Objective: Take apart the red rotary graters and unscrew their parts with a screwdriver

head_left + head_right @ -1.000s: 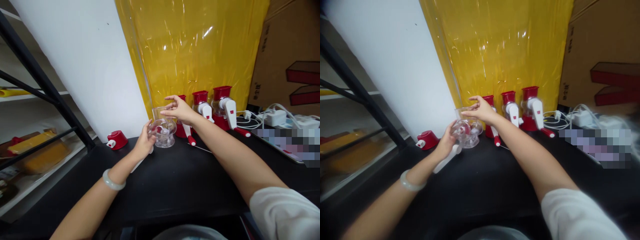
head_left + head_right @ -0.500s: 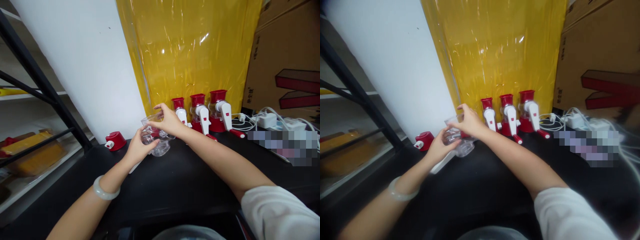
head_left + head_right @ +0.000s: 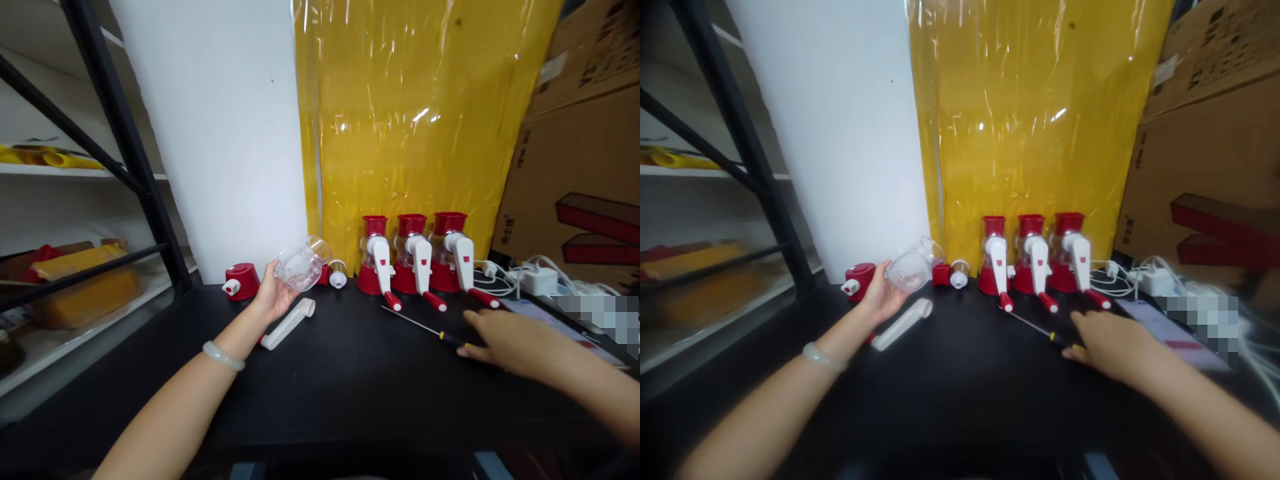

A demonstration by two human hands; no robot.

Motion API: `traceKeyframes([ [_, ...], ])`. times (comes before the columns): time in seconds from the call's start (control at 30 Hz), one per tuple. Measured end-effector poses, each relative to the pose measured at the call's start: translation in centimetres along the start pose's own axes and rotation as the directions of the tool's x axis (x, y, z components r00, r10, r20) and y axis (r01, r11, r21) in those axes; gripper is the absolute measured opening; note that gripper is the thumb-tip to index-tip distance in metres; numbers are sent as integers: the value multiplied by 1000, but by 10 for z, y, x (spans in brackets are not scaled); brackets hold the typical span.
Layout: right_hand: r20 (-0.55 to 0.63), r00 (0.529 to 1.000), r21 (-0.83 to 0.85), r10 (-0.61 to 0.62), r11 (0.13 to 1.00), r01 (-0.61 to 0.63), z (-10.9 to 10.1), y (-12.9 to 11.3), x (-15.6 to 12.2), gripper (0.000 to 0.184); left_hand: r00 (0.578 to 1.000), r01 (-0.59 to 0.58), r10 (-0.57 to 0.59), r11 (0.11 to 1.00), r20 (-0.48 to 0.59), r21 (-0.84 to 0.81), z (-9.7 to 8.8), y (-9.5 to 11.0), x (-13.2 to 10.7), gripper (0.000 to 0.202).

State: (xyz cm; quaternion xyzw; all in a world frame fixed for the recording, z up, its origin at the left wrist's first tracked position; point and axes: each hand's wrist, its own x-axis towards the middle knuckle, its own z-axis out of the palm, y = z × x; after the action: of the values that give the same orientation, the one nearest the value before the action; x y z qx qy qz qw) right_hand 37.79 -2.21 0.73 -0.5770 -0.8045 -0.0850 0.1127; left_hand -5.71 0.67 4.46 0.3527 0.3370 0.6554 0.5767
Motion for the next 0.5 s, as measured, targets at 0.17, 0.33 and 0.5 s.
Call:
traceKeyframes([
  [0.17,84,995,-22,-62,998,64,38,14,-15,28,994,-33,38,998,102,-44,6,-4,-4,50],
  [0.33,72,991,2,-115,993,115,43,6,-8,25,993,-44,52,996,103,-77,3,-6,-1,48],
  [0.5,82,990,160,-119,982,104,21,-15,-21,23,996,-62,57,996,-68,-66,-1,-5,1,44],
])
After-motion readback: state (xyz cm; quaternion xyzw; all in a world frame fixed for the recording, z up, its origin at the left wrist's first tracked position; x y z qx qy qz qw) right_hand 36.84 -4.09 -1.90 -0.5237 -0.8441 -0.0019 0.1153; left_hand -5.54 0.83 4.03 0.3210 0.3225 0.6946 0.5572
